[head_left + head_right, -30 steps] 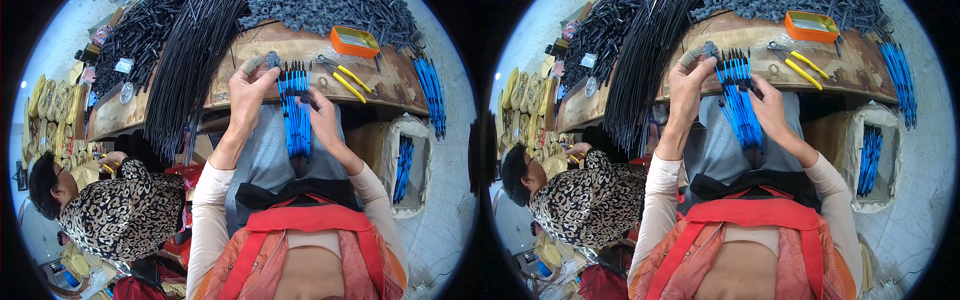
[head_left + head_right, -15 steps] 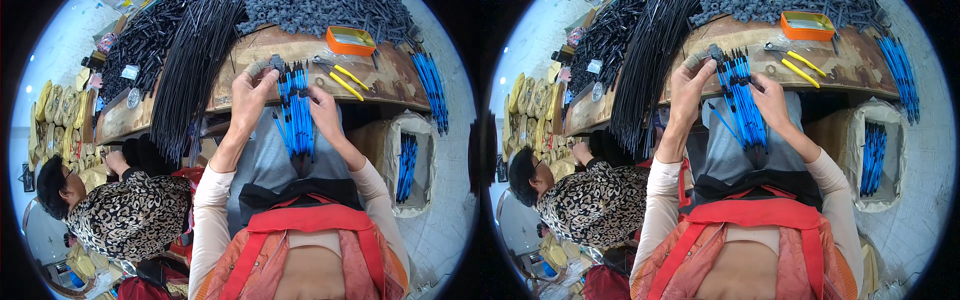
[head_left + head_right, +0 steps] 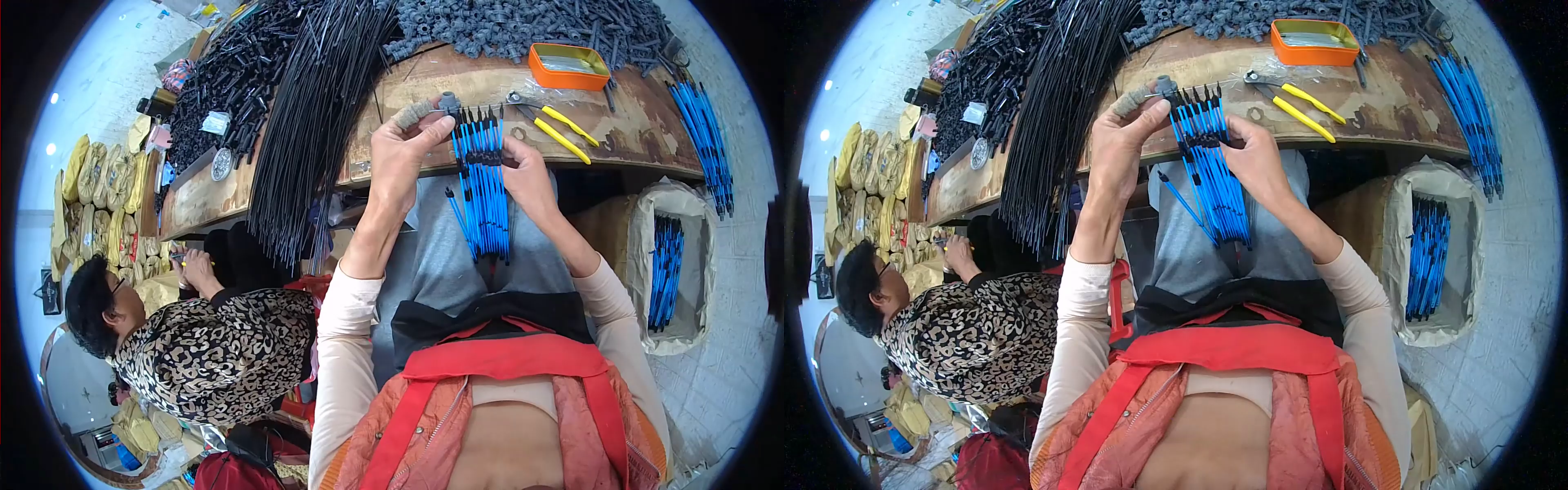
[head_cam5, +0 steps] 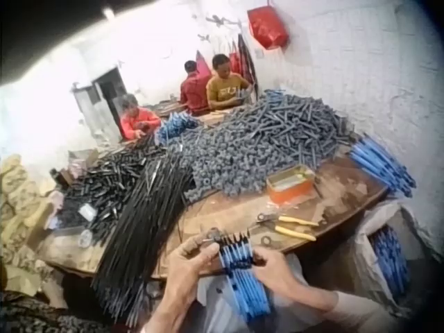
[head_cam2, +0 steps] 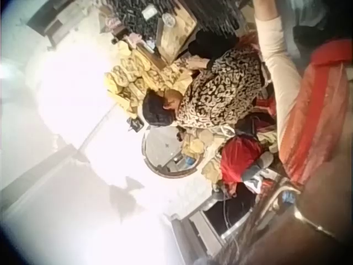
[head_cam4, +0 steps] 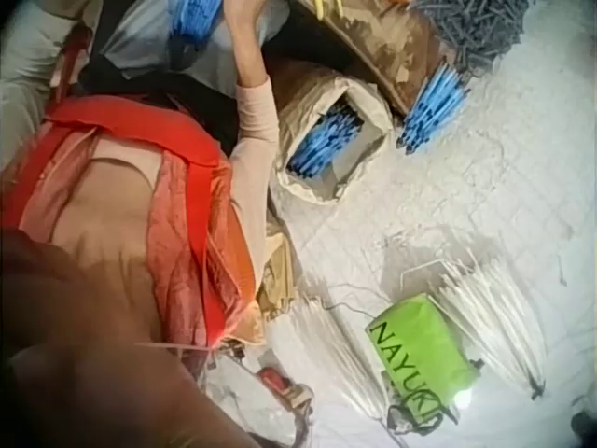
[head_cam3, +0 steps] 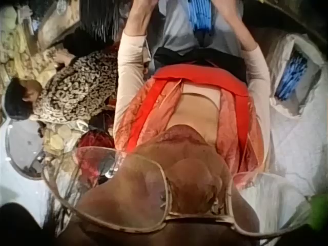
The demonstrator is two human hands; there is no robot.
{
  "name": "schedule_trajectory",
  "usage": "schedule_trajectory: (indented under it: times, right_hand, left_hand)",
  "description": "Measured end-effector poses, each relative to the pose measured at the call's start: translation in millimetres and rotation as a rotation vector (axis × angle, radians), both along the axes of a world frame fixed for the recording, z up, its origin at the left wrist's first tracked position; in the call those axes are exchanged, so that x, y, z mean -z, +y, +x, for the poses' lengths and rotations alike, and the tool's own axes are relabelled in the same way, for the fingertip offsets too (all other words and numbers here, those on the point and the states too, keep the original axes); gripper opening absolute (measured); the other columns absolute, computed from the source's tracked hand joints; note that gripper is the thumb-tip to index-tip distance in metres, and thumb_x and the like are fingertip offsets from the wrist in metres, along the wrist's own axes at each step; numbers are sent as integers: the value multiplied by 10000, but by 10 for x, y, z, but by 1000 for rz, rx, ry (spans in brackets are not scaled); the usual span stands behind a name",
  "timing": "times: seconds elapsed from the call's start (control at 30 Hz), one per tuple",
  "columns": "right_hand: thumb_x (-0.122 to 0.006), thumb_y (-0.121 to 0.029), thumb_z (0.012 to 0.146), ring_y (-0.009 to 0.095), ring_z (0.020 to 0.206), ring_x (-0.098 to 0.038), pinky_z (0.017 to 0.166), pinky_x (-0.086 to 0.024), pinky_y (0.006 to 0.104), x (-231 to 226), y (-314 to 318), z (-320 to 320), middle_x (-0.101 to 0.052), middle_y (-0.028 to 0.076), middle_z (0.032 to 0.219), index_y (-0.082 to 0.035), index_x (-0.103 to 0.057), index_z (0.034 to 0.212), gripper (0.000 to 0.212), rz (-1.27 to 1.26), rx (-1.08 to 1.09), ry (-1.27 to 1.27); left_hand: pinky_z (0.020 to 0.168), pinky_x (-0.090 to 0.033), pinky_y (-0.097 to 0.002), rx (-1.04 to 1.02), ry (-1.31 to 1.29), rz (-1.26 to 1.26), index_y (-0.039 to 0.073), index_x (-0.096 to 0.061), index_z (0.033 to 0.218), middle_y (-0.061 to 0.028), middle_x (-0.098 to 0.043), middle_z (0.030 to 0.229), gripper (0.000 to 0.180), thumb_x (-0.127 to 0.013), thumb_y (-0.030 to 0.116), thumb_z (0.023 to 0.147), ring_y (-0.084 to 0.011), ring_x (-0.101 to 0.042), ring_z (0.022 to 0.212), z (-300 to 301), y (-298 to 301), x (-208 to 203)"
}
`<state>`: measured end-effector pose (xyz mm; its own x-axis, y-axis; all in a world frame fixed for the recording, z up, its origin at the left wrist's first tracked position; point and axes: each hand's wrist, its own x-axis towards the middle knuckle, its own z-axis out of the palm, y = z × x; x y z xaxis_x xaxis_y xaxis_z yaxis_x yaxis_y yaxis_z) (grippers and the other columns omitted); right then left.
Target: The recorder bundles blue and black wires together using a clamping tool and organizes them into boxes.
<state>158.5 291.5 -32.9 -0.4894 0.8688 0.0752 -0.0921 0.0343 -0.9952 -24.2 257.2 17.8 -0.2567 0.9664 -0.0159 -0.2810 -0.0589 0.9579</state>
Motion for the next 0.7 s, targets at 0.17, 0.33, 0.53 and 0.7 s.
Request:
schedule_trajectory:
  times: [0.17,0.33,0.53,0.7]
  right_hand:
    - [-636,-125,901,70,856,-622,791,-494,236,-56,3,62,-690,14,968,-10,-651,1091,222,35,-26,-53]
    - [-593,-195,947,52,844,-595,780,-477,223,-156,-11,90,-681,2,946,-17,-664,1070,228,-9,-80,-118]
    - [-562,-243,978,42,880,-581,808,-472,225,-103,81,154,-675,3,938,-4,-654,1078,275,80,-176,-103]
    - [-555,-253,985,50,889,-595,826,-491,241,-114,123,224,-677,4,954,11,-633,1108,301,30,-327,-66]
  left_hand:
    - [861,-503,-265,36,178,24,-53,-594,1233,-100,-674,1052,408,-707,53,856,-131,-632,934,32,-11,-47]
    - [889,-492,-283,124,161,75,-53,-557,1265,-95,-662,1079,383,-635,74,912,-136,-616,968,-14,-17,-5]
    - [931,-487,-317,275,63,67,-51,-573,1219,-106,-656,1110,305,-583,73,941,-162,-612,1030,-94,-34,-88]
    - [978,-475,-358,416,-101,96,-44,-564,1233,-114,-648,1155,308,-572,72,948,-189,-608,1086,-122,-78,-142]
